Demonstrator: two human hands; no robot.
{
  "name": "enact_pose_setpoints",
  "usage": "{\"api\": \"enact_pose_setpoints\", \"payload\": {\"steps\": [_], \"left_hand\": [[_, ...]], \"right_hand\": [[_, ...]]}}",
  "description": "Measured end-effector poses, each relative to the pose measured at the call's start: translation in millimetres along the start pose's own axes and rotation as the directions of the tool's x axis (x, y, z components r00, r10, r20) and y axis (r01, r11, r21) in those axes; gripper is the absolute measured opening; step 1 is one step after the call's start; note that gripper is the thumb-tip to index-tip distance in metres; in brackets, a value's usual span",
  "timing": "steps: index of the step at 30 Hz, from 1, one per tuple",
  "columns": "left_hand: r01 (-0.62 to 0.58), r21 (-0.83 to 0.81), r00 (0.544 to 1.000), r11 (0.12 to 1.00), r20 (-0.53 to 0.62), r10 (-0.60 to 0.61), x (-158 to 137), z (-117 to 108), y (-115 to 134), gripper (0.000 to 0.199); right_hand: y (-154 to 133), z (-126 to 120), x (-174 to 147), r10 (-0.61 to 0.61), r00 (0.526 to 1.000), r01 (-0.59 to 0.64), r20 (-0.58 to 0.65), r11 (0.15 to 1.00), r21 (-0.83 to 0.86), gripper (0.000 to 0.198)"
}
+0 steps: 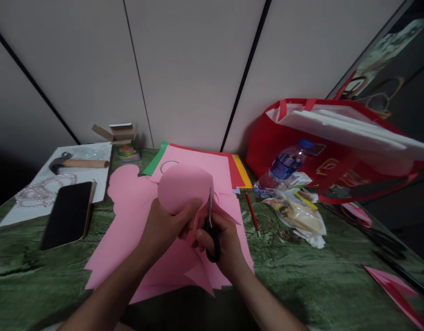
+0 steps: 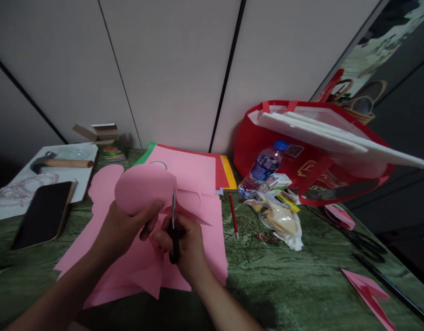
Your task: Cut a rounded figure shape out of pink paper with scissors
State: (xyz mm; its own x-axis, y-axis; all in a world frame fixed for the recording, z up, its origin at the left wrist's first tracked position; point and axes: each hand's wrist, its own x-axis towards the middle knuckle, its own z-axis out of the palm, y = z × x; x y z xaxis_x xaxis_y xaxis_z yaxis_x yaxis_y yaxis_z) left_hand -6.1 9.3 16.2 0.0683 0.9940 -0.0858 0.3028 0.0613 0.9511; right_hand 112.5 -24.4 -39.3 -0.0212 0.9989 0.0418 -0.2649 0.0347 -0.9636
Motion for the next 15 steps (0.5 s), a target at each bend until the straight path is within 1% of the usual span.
{"api": "enact_pose_setpoints", "payload": {"steps": [5,7,11,15], "left_hand": [[0.011,-0.004,1.0,1.0,-0.005,-0.011,-2.2,-0.1,4.4,0.045],[0.008,-0.016,1.0,1.0,0.017,-0.007,-3.0,0.4,5.3,0.045],[-0.004,-0.051,0.996,0.999,0.087,0.008,-2.9,1.3,5.0,0.043],[-0.01,-0.068,0.994,0.998,0.111,0.017,-1.7,0.6,2.8,0.041]], "right_hand": [[0.6,-0.9,0.9,-0.004,1.0,0.004,-0.008,0.999,-0.047,0.026],[0.4,-1.9,2.1,-0.031,0.999,0.029,-0.036,0.997,-0.074,0.026],[-1.8,-4.3,4.8,-0.127,0.988,0.115,-0.087,0.985,-0.132,0.028],[-3.6,-4.6,5.2,-0.126,0.988,0.111,-0.089,0.981,-0.157,0.028]]}}
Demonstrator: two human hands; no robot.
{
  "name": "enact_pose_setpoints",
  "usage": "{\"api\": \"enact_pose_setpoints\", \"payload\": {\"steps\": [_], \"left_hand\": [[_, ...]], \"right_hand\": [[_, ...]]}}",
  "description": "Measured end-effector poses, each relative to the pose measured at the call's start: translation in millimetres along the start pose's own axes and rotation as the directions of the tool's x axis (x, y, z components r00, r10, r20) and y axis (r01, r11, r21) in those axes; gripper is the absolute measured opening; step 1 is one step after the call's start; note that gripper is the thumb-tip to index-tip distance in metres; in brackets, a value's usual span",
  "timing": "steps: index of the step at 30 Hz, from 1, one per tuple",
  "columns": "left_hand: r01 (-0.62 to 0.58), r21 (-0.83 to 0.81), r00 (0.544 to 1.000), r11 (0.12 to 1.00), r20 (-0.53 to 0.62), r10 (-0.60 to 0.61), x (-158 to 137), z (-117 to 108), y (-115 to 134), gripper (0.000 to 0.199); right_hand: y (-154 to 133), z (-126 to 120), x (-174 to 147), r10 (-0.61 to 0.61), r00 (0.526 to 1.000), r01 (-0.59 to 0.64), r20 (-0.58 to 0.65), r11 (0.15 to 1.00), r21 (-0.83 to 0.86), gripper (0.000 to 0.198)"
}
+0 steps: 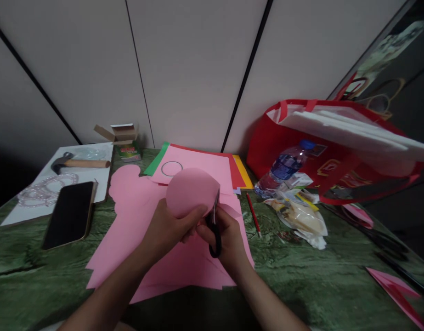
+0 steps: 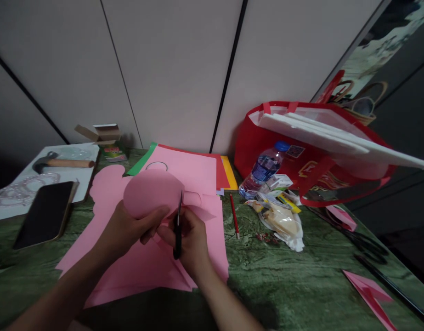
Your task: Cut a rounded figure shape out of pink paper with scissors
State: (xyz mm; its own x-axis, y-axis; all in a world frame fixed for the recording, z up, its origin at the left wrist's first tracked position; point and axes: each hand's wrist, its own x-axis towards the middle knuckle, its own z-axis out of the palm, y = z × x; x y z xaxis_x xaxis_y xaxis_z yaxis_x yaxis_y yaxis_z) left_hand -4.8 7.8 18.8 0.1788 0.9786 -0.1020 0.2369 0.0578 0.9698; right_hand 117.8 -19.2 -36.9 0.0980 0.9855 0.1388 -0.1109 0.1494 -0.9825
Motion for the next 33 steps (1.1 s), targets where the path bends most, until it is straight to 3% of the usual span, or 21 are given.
{"api": "enact_pose_setpoints", "payload": {"steps": [33], "left_hand": [[-0.019,0.046,1.0,0.999,-0.019,0.02,1.1,-0.3,-0.4,0.039]], "right_hand": [[2.2,-1.2,-1.7,0.035,0.998,-0.034,0.051,0.999,-0.013,0.016]]}}
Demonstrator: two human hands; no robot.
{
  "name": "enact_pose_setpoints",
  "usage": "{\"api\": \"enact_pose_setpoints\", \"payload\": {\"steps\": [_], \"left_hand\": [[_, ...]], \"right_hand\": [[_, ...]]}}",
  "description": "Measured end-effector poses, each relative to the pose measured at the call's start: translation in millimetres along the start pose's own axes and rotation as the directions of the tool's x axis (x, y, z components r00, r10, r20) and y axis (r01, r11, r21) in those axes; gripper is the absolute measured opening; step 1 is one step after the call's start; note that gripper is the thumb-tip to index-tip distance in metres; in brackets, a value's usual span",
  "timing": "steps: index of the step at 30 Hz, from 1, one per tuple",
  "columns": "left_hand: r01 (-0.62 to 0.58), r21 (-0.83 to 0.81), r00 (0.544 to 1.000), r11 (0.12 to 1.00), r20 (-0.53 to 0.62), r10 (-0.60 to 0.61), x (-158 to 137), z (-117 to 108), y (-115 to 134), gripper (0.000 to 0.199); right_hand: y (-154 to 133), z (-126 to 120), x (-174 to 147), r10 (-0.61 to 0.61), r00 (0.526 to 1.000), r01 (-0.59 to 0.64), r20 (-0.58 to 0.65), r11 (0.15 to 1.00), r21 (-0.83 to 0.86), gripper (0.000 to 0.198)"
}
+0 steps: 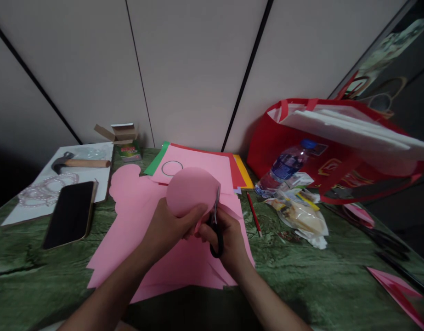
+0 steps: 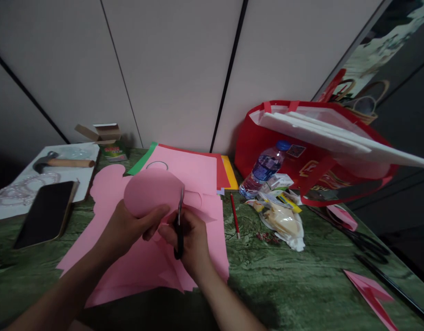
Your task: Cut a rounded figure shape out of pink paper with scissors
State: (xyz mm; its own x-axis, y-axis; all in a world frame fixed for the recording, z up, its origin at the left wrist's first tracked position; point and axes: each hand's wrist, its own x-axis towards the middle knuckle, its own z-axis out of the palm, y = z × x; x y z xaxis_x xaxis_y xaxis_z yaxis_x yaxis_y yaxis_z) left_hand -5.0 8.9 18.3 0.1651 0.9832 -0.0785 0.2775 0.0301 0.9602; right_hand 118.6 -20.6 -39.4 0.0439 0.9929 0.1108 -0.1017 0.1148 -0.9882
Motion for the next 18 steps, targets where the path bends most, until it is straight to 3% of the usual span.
{"api": "enact_pose_setpoints", "payload": {"steps": [18], "left_hand": [[0.025,0.049,0.999,0.999,-0.04,-0.023,0.7,-0.7,0.0,0.041]], "right_hand": [[-3.2,2.2,-0.9,0.066,0.998,-0.065,-0.019,0.996,0.057,0.013]]}}
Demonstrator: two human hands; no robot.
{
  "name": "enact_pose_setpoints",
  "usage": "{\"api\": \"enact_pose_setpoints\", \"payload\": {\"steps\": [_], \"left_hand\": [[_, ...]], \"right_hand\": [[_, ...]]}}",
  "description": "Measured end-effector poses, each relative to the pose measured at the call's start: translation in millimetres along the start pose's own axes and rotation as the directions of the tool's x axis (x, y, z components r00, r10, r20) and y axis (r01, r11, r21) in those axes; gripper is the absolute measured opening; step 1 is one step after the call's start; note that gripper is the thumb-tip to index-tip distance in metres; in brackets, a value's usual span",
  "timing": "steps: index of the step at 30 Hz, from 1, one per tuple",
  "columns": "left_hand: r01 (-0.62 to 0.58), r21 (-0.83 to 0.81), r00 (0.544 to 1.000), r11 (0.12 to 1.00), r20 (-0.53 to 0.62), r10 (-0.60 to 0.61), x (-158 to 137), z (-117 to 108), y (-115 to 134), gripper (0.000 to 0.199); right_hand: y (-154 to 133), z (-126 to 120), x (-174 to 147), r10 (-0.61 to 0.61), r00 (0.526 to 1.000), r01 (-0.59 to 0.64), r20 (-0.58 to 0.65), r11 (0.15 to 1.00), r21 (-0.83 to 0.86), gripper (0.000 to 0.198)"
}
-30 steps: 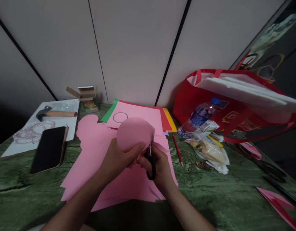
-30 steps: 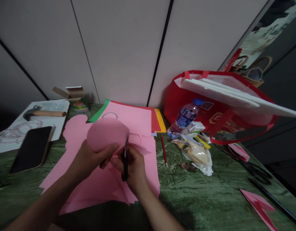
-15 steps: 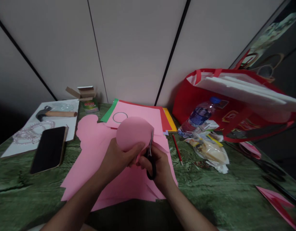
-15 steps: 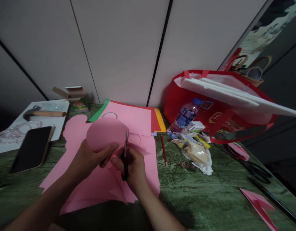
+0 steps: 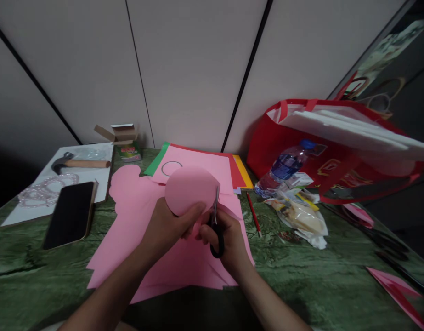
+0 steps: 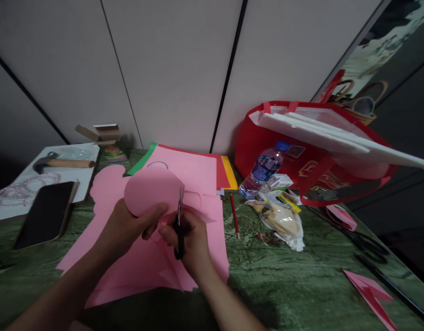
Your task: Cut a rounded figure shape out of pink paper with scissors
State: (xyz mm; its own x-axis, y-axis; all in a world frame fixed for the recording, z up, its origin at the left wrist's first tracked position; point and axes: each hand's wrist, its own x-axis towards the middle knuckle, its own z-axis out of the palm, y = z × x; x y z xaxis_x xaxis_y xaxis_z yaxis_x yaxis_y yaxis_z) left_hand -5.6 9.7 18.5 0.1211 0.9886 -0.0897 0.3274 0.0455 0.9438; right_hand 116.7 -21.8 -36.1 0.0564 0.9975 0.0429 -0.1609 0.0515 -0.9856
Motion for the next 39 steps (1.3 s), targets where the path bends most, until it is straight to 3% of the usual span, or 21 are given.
{"api": "enact_pose_setpoints", "payload": {"steps": [25,34,39], "left_hand": [[-0.03,-0.014,0.999,0.999,-0.032,0.03,-1.3,-1.6,-1.6,0.044],[-0.072,-0.077,0.997,0.994,0.026,0.074,-0.5,-0.9,-1.5,0.046],[-0.021,-0.077,1.0,0.997,-0.009,0.021,-0.4,0.2,-2.0,0.044]], "right_hand": [[-0.7,0.7,-0.3,0.032,0.999,-0.032,0.0,0.998,0.058,0.015],[-3.5,3.4,-1.9,0.036,0.999,-0.037,0.011,0.997,0.062,0.017],[-0.8,4.8,-2.5,0.038,0.998,-0.04,0.04,0.998,0.052,0.021]]}}
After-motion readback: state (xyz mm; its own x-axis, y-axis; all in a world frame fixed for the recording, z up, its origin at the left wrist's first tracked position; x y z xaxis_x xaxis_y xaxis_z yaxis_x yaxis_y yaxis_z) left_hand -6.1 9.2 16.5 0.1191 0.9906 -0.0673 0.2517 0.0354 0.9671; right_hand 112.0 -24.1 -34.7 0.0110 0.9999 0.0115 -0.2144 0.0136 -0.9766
